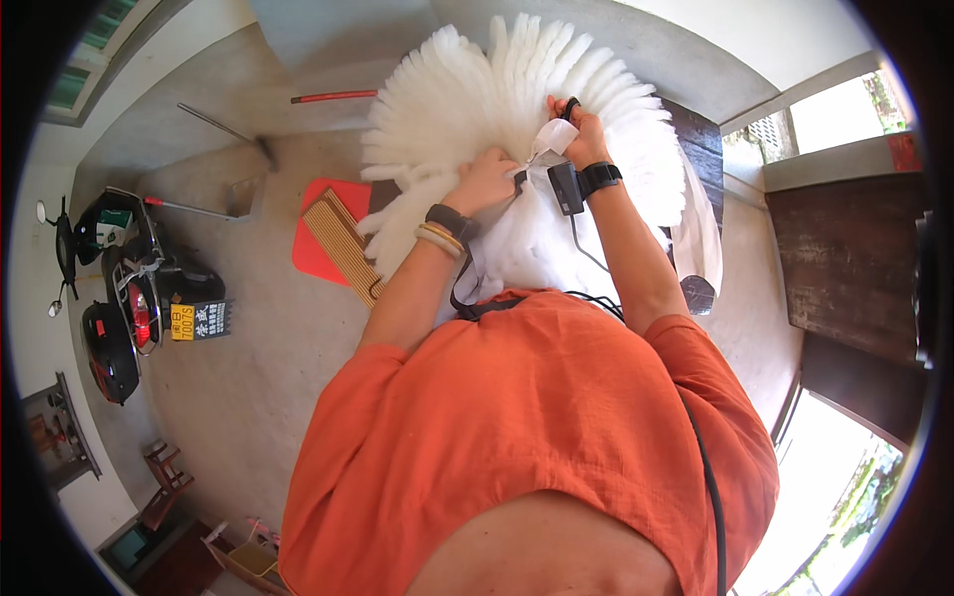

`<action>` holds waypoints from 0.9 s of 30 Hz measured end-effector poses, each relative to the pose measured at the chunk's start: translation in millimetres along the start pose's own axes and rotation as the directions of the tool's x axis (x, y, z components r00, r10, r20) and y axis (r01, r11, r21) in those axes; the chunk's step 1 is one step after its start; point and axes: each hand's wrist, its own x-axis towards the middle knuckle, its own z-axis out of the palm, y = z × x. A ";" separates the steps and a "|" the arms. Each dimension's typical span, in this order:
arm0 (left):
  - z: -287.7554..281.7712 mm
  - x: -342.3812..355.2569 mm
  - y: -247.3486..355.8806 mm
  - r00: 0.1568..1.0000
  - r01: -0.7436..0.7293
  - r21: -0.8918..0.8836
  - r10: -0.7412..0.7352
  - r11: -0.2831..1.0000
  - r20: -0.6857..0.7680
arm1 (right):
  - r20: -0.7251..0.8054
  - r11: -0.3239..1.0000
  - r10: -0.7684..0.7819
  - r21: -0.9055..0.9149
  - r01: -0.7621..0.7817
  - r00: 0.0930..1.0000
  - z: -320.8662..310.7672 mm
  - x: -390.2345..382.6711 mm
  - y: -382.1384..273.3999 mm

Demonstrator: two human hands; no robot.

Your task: The person gathers large pieces of white ruffled material from a pile, carries them to a table, and then uses scissors to cut a piece of the material before using a long handle tool to measure another section.

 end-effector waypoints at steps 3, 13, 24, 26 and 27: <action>2.3 2.4 -8.1 1.000 0.018 -0.046 -0.019 0.999 -0.025 | 0.049 0.999 0.011 -0.052 -0.009 0.999 -6.8 6.1 0.6; -11.4 -2.5 -17.4 0.886 0.130 0.056 -0.091 0.990 -0.454 | 0.594 0.587 0.152 -0.697 0.411 0.790 76.5 -90.8 -23.6; -159.0 -95.1 -105.1 0.728 0.012 -0.766 -0.531 0.643 -0.435 | 0.225 0.053 -0.383 -0.963 0.265 0.896 -94.5 -101.5 -101.5; -166.2 -109.0 -145.2 0.744 -0.050 -0.867 -0.561 0.496 -0.363 | 0.248 -0.168 -0.390 -0.966 0.197 0.887 -142.8 -93.7 -50.8; -163.0 -106.0 -117.2 0.733 -0.078 -0.900 -0.587 0.429 -0.344 | 0.260 -0.187 -0.358 -0.961 0.204 0.897 -147.2 -93.9 -33.9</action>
